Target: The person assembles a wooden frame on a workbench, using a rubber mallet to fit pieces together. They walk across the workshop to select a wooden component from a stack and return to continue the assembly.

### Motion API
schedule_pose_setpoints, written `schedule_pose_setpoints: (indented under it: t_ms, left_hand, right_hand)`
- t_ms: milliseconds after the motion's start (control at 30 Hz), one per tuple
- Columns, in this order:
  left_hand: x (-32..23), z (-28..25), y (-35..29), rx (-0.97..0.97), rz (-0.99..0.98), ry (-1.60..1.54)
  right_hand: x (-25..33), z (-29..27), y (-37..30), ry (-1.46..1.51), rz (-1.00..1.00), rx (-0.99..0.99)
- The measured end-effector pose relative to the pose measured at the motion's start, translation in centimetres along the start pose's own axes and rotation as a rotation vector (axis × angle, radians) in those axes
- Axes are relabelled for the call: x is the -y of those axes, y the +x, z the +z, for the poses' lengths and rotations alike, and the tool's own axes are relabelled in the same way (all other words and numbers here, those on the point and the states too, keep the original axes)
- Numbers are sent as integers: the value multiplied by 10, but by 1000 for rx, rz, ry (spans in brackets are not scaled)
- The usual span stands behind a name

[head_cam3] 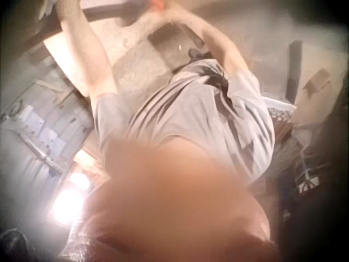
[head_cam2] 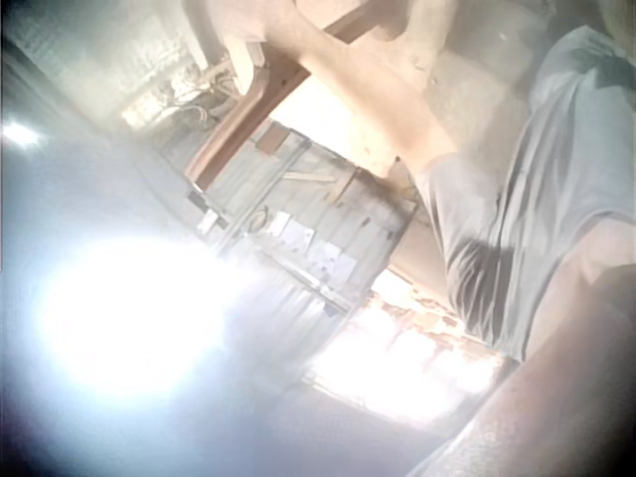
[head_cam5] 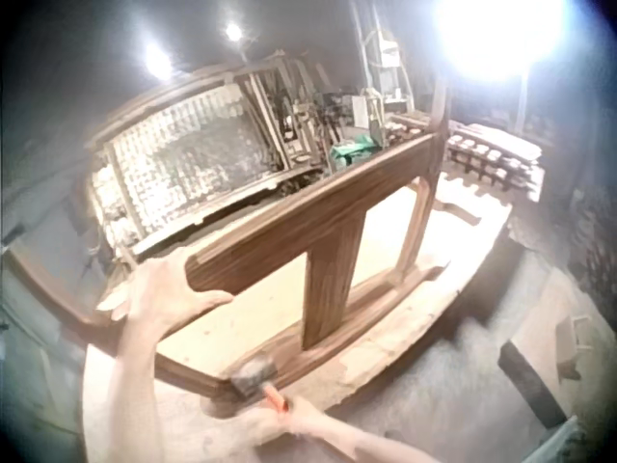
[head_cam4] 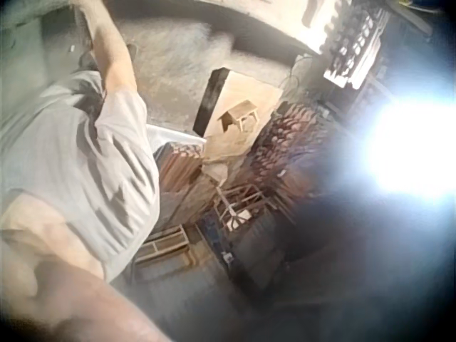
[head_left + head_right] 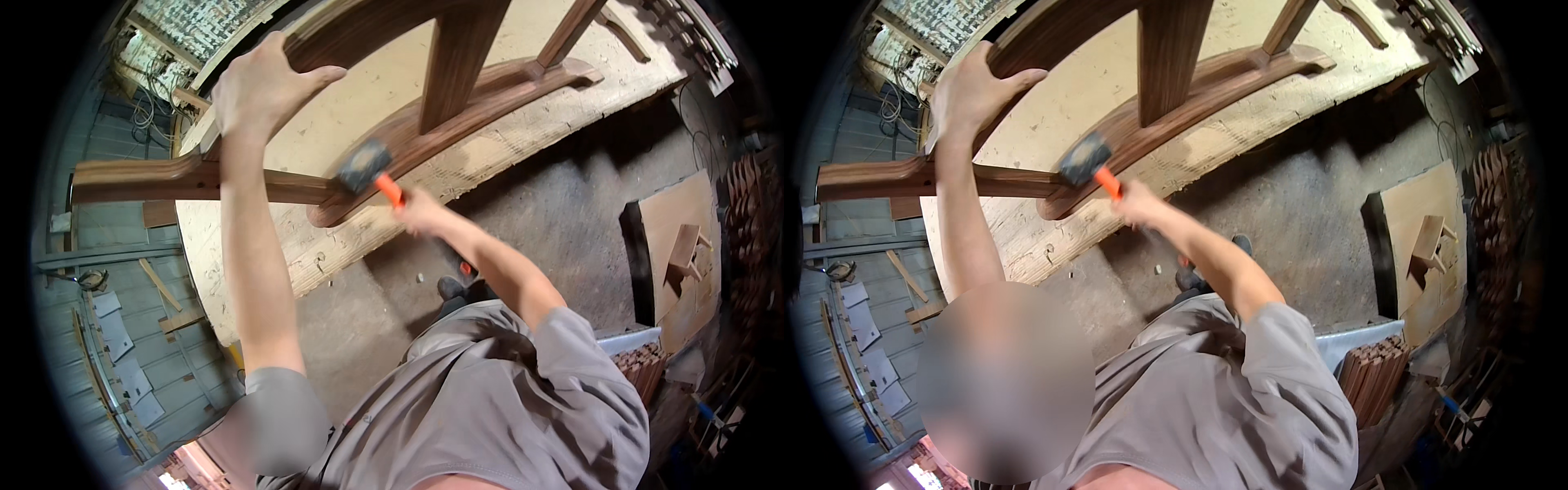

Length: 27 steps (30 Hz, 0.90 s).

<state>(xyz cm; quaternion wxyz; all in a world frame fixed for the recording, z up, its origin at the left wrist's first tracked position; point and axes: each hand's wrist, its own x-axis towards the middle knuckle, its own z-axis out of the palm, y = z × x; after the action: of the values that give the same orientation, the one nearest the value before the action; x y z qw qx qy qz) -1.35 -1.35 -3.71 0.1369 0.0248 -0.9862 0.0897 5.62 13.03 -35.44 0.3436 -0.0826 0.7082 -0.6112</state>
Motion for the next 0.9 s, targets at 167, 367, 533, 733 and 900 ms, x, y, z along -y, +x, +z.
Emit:
schedule_pose_setpoints:
  t_ms: [167, 367, 533, 733, 900]
  left_hand:
    - [5, 8, -3, -119, 30, 4]
    - [0, 0, -6, -92, -13, 64]
    - [-10, -15, -8, 45, -109, -27]
    - [-18, -12, -11, -26, -90, -28]
    - [-8, 0, -14, -236, 9, -105]
  right_hand:
    - [18, 7, 16, 339, -60, -278]
    - [8, -43, 11, 431, -50, -8]
    - [28, -12, -7, 463, -113, -121]
    - [5, -107, -115, 178, 72, -86]
    - [-17, -223, -152, 361, 19, -526]
